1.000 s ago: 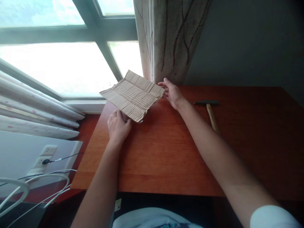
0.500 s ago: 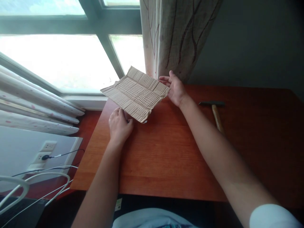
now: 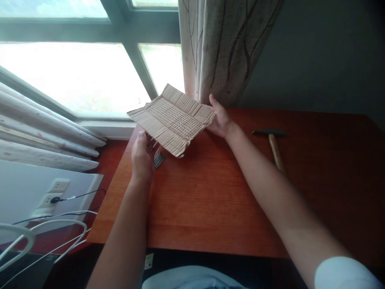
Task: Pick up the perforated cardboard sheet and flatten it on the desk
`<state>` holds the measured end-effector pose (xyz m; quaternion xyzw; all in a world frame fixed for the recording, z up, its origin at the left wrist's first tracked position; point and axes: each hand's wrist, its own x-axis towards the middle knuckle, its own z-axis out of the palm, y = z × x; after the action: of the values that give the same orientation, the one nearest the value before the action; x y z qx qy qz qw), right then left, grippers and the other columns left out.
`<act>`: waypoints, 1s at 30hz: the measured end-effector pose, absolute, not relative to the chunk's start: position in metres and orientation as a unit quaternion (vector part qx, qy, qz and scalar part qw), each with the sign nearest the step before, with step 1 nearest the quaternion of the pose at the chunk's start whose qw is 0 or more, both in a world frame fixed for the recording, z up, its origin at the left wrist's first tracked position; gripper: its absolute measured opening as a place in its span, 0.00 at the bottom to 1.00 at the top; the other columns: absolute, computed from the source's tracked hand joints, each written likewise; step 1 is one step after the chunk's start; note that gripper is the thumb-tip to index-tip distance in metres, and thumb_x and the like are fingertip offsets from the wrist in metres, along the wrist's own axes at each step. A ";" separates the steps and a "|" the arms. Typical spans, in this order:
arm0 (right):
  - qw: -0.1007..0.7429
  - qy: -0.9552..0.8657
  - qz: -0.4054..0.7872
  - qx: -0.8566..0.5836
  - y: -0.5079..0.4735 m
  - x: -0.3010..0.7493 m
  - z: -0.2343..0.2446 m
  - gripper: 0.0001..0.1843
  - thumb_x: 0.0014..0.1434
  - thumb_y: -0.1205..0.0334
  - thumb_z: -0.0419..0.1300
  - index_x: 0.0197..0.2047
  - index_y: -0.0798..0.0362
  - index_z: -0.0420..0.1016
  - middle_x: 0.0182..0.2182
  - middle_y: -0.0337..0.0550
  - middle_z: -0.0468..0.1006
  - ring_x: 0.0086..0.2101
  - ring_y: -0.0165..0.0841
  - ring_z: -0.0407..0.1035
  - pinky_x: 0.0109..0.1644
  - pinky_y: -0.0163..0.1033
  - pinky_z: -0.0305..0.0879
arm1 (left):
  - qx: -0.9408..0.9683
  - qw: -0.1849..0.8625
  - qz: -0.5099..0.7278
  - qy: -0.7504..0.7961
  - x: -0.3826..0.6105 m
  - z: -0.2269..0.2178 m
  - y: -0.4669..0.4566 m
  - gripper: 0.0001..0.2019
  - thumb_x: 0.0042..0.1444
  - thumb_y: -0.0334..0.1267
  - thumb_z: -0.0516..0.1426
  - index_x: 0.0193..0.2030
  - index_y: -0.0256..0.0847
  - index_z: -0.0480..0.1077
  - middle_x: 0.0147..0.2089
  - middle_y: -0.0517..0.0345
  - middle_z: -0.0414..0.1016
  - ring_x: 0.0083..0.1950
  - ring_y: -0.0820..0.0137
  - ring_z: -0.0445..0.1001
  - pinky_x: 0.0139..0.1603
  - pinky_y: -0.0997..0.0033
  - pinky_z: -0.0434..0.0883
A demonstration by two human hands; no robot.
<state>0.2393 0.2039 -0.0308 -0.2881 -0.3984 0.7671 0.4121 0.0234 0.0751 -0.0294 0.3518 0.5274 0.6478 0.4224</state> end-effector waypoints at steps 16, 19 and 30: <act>0.466 -0.385 0.662 -0.443 0.026 0.315 -0.005 0.32 0.60 0.30 0.54 0.46 0.47 0.82 0.36 0.45 0.85 0.49 0.46 0.76 0.52 0.51 0.71 | 0.484 0.524 0.521 0.469 0.073 -0.004 0.028 0.22 0.62 0.49 0.59 0.58 0.38 0.71 0.58 0.48 0.76 0.61 0.54 0.72 0.62 0.58 0.69; 0.490 -0.337 0.645 -0.480 -0.015 0.328 -0.009 0.28 0.60 0.32 0.55 0.48 0.43 0.82 0.38 0.45 0.85 0.51 0.46 0.76 0.55 0.53 0.71 | 0.491 0.542 0.496 0.469 0.089 -0.003 0.009 0.22 0.61 0.47 0.60 0.58 0.39 0.70 0.59 0.49 0.76 0.61 0.54 0.73 0.61 0.58 0.69; 0.520 -0.276 0.618 -0.521 -0.062 0.345 -0.018 0.25 0.60 0.35 0.58 0.50 0.42 0.81 0.47 0.46 0.84 0.55 0.48 0.74 0.58 0.55 0.70 | 0.491 0.586 0.455 0.457 0.108 -0.011 -0.025 0.22 0.61 0.47 0.61 0.60 0.44 0.68 0.61 0.50 0.74 0.60 0.56 0.74 0.59 0.60 0.72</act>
<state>0.3451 -0.0616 -0.0178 -0.5207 -0.2760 0.6183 0.5201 0.1085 -0.0249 -0.0114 0.4909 0.4567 0.4546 0.5864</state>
